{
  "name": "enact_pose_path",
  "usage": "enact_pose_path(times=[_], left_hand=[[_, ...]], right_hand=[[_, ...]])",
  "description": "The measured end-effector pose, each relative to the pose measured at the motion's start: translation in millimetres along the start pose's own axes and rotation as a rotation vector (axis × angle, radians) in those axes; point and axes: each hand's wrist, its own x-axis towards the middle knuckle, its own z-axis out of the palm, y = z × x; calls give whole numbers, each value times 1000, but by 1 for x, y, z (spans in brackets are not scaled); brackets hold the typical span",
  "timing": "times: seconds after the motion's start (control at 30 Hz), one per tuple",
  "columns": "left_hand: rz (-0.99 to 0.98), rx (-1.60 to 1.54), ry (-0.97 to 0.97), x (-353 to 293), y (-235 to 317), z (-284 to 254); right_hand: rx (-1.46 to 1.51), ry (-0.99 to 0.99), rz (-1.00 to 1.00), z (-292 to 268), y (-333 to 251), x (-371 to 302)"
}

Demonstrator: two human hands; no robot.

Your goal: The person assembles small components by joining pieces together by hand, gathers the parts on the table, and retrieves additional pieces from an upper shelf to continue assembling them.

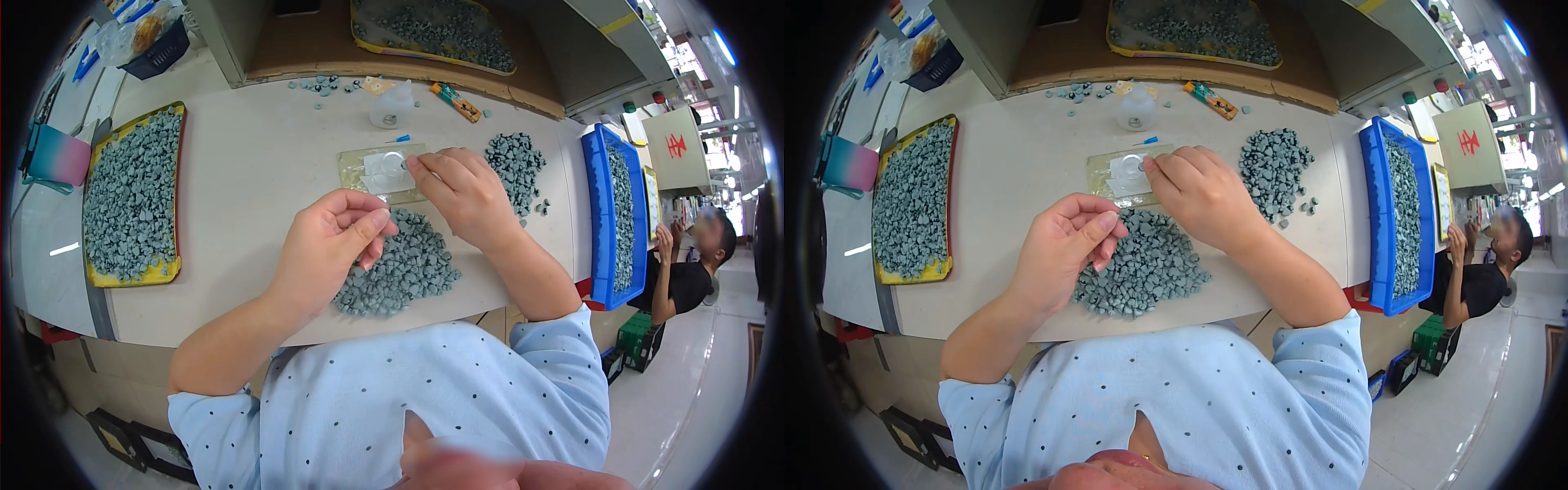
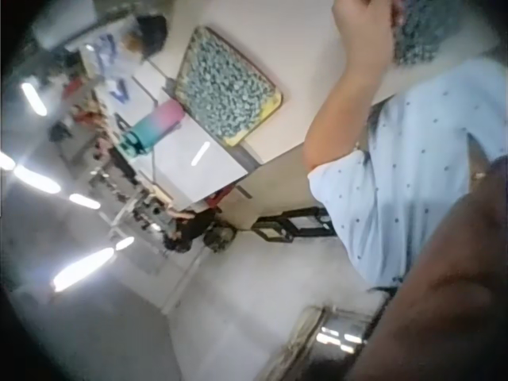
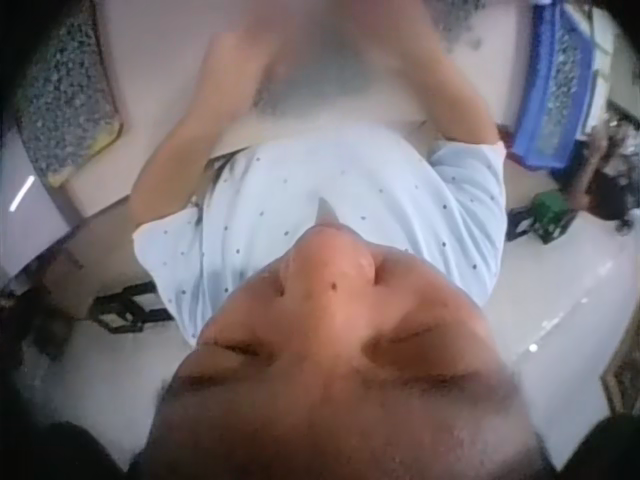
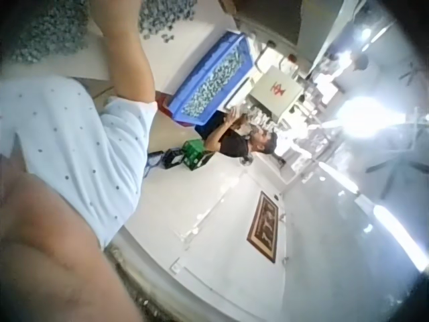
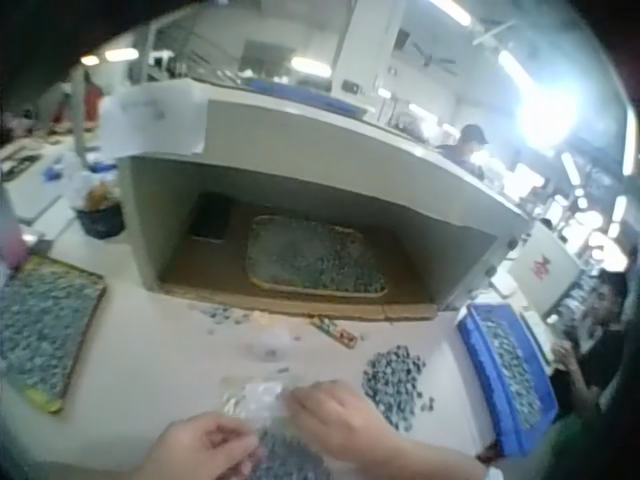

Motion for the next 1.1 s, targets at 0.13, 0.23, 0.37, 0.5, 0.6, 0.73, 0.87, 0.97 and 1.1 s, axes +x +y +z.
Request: enact_pose_path(times=[0.13,0.23,0.37,0.5,0.6,0.73,0.87,0.97,1.1], left_hand=[[10,-37,15,-3,-1,0],[42,-21,38,-3,-4,-2],[82,-38,41,-2,-3,-8],[96,-76,74,-2,-2,-5],[141,-20,104,-2,-1,-1],[156,2,131,1,-2,-4],[235,4,139,3,-6,-1],[185,-41,159,3,-4,1],[129,-152,97,1,-3,-1]], right_hand=[[-6,5,-3,0,-3,4],[104,62,48,3,-4,6],[535,104,451,2,-17,12],[881,69,664,1,-16,8],[1319,45,915,-9,-18,11],[1415,1,960,-11,-16,11],[1459,34,939,-8,-17,7],[1205,110,786,-2,-21,5],[737,107,513,-4,-21,5]])
